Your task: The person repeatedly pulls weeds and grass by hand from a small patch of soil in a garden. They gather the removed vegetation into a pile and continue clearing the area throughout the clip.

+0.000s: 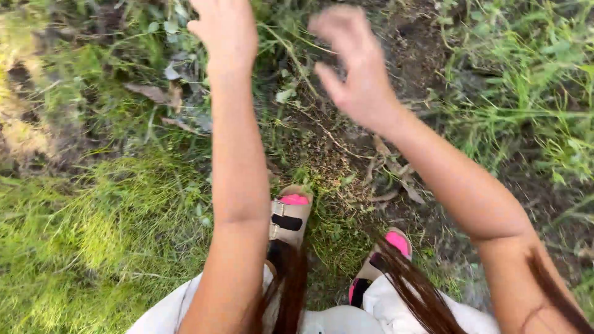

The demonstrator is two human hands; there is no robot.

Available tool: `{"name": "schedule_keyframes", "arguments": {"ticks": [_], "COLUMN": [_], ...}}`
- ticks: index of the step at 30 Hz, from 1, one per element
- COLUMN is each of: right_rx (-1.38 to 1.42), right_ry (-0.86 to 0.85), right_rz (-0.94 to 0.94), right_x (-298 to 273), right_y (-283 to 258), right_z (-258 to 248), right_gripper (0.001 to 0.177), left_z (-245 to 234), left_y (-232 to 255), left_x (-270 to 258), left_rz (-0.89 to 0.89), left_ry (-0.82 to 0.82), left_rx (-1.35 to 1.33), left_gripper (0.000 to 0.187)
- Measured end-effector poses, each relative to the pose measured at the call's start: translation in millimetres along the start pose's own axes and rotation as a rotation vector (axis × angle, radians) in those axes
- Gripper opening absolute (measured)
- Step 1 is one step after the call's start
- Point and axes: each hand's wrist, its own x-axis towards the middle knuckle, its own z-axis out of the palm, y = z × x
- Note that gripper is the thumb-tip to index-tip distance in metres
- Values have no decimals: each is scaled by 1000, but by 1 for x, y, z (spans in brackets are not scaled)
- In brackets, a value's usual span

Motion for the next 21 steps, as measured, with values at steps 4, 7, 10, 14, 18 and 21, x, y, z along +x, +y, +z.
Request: {"name": "schedule_keyframes", "arguments": {"ticks": [4, 7, 10, 14, 18, 21], "right_rx": [-27, -27, -135, -373, -393, -300], "right_ry": [-327, -487, -456, -217, -176, -185], "right_rz": [61, 260, 485, 676, 706, 697], "right_x": [-108, -184, -227, -252, -257, -259], "right_y": [51, 88, 102, 115, 120, 115], "right_z": [5, -12, -51, -104, -122, -125], "right_gripper": [28, 25, 24, 22, 23, 23], "left_z": [60, 122, 156, 139, 224, 258], "left_y": [11, 52, 103, 190, 231, 258], "left_x": [-34, -66, -109, -172, -189, -177], "left_rz": [209, 137, 62, 416, 557, 520], "left_ry": [60, 131, 261, 209, -99, -253], "left_rx": [316, 400, 369, -38, -15, 38], "left_gripper": [27, 23, 65, 24, 18, 40]}}
